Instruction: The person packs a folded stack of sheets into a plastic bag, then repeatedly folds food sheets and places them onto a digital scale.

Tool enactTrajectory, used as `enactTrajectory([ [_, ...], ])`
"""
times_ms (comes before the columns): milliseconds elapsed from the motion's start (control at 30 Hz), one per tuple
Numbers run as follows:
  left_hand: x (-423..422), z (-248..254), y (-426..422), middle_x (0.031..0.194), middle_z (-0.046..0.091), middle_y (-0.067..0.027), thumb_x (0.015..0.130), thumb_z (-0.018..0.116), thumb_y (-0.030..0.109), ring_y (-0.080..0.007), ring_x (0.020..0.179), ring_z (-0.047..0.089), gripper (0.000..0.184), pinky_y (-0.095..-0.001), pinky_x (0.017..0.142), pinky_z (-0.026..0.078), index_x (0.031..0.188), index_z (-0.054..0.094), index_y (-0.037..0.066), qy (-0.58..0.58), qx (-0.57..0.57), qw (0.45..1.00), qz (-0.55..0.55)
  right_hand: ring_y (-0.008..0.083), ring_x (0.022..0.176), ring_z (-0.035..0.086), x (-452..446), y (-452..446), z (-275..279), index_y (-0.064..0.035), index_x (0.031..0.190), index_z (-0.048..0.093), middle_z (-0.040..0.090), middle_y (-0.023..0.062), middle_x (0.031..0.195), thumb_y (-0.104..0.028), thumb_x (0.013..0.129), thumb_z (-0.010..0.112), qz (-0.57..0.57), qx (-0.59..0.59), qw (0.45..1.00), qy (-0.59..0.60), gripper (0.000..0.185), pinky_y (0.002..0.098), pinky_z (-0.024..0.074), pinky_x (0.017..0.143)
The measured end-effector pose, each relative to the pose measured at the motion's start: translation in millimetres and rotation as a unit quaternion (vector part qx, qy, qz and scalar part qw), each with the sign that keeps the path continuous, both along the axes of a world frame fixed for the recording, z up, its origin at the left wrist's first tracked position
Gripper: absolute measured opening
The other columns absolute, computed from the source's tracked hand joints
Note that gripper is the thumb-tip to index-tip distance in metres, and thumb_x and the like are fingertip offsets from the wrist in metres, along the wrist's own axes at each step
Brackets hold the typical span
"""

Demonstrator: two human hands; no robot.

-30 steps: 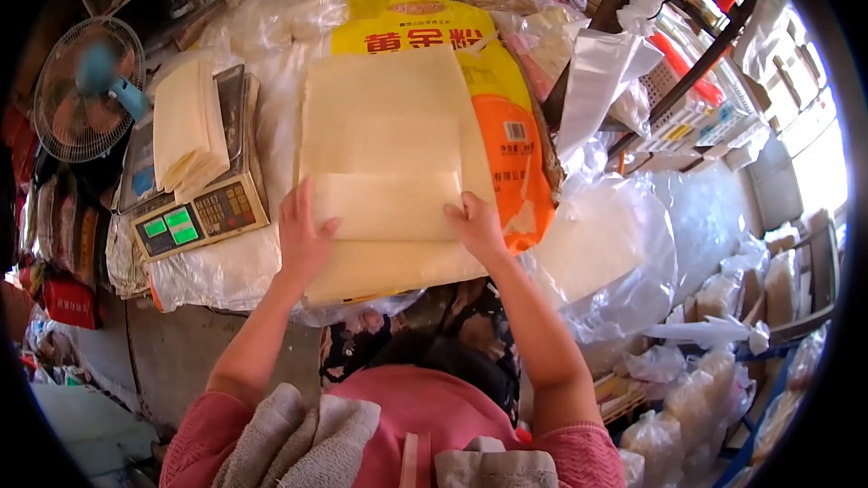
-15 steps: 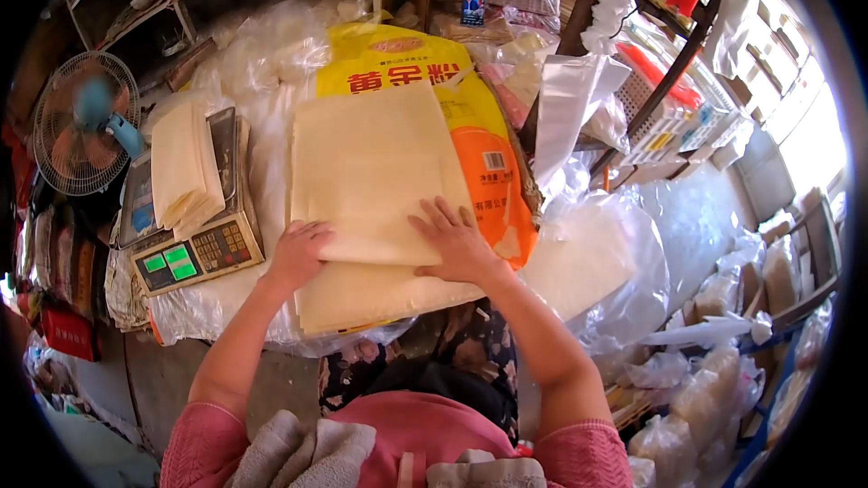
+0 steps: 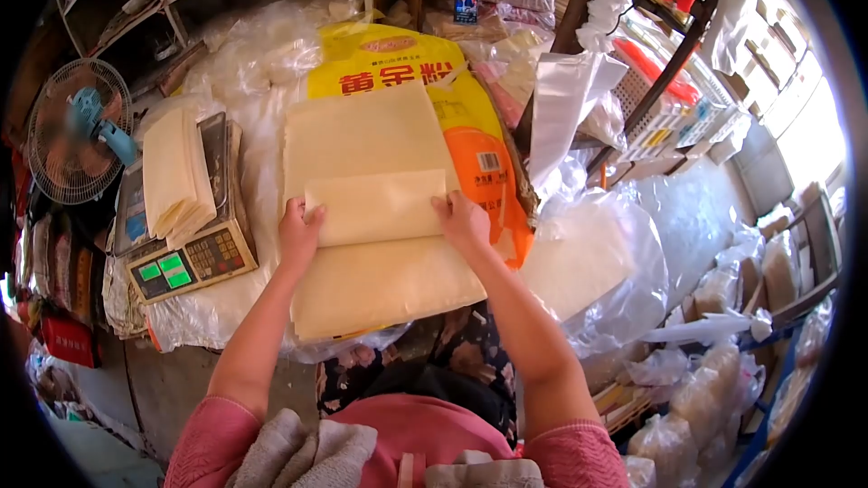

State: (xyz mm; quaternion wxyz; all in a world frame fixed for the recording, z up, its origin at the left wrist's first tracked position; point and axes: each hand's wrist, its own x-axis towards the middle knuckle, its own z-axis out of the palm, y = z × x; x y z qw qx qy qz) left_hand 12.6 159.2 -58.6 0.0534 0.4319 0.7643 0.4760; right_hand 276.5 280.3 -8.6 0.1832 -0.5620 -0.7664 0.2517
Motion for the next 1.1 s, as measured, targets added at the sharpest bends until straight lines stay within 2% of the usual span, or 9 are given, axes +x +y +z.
enactTrajectory([
  [100, 7, 19, 1, 0.122, 0.053, -0.0192, 0.086, 0.066, 0.031, -0.0323, 0.109, 0.055, 0.048, -0.0406, 0.086, 0.046, 0.122, 0.050, 0.004, 0.090, -0.112, 0.989, 0.029, 0.0399, 0.083, 0.060, -4, 2, -4, -0.0049, 0.084, 0.055, 0.063, 0.0198, 0.082, -0.044, 0.089, 0.055, -0.007, 0.013, 1.000, -0.012, 0.040, 0.0487, 0.0444, 0.070],
  [200, 9, 30, 11, 0.142, 0.038, -0.0167, 0.087, 0.063, 0.039, -0.0301, 0.129, 0.041, 0.059, -0.0457, 0.102, 0.035, 0.134, 0.045, 0.009, 0.234, -0.097, 0.963, -0.098, 0.0370, 0.075, 0.061, -6, 1, -7, -0.0026, 0.085, 0.057, 0.062, 0.0169, 0.073, -0.042, 0.086, 0.059, -0.012, 0.053, 0.998, -0.012, 0.040, 0.0460, 0.0444, 0.068],
  [300, 30, 26, 15, 0.148, 0.033, -0.0148, 0.088, 0.058, 0.046, -0.0280, 0.139, 0.027, 0.065, -0.0530, 0.111, 0.019, 0.140, 0.041, 0.013, 0.219, -0.207, 0.946, -0.118, 0.0366, 0.093, 0.060, -8, 0, 10, -0.0054, 0.109, 0.058, 0.064, 0.0190, 0.098, -0.037, 0.087, 0.060, -0.010, -0.033, 0.999, -0.012, 0.038, 0.0438, 0.0460, 0.079],
  [400, 34, 21, 14, 0.151, 0.028, -0.0136, 0.088, 0.053, 0.054, -0.0277, 0.142, 0.020, 0.068, -0.0564, 0.112, 0.011, 0.141, 0.041, 0.014, 0.217, -0.214, 0.945, -0.116, 0.0383, 0.124, 0.043, -16, -6, 14, -0.0117, 0.136, 0.043, 0.046, 0.0199, 0.136, -0.032, 0.089, 0.059, 0.117, 0.202, 0.972, -0.014, 0.054, 0.0457, 0.0360, 0.103],
  [500, 35, 23, 13, 0.151, 0.028, -0.0139, 0.088, 0.052, 0.055, -0.0277, 0.142, 0.021, 0.068, -0.0561, 0.112, 0.012, 0.141, 0.041, 0.013, 0.217, -0.219, 0.944, -0.115, 0.0394, 0.138, 0.022, -25, -7, 14, -0.0144, 0.142, 0.038, 0.028, 0.0175, 0.148, -0.033, 0.091, 0.054, 0.219, 0.241, 0.943, -0.072, 0.056, 0.0532, 0.0209, 0.111],
  [633, 34, 23, 14, 0.153, 0.025, -0.0126, 0.089, 0.049, 0.055, -0.0271, 0.142, 0.020, 0.069, -0.0535, 0.113, 0.010, 0.144, 0.037, 0.014, 0.218, -0.230, 0.942, -0.116, 0.0410, 0.138, 0.020, -23, -2, -18, -0.0141, 0.141, 0.039, 0.029, 0.0194, 0.148, -0.038, 0.094, 0.046, 0.225, 0.261, 0.934, -0.094, 0.054, 0.0582, 0.0162, 0.111],
  [1100, 35, 17, 13, 0.149, 0.032, -0.0144, 0.088, 0.053, 0.050, -0.0292, 0.139, 0.026, 0.064, -0.0554, 0.112, 0.014, 0.139, 0.043, 0.012, 0.229, -0.183, 0.951, -0.100, 0.0417, 0.136, 0.025, -22, -2, -23, -0.0135, 0.138, 0.044, 0.033, 0.0198, 0.144, -0.035, 0.093, 0.048, 0.220, 0.274, 0.933, -0.076, 0.050, 0.0588, 0.0178, 0.110],
])
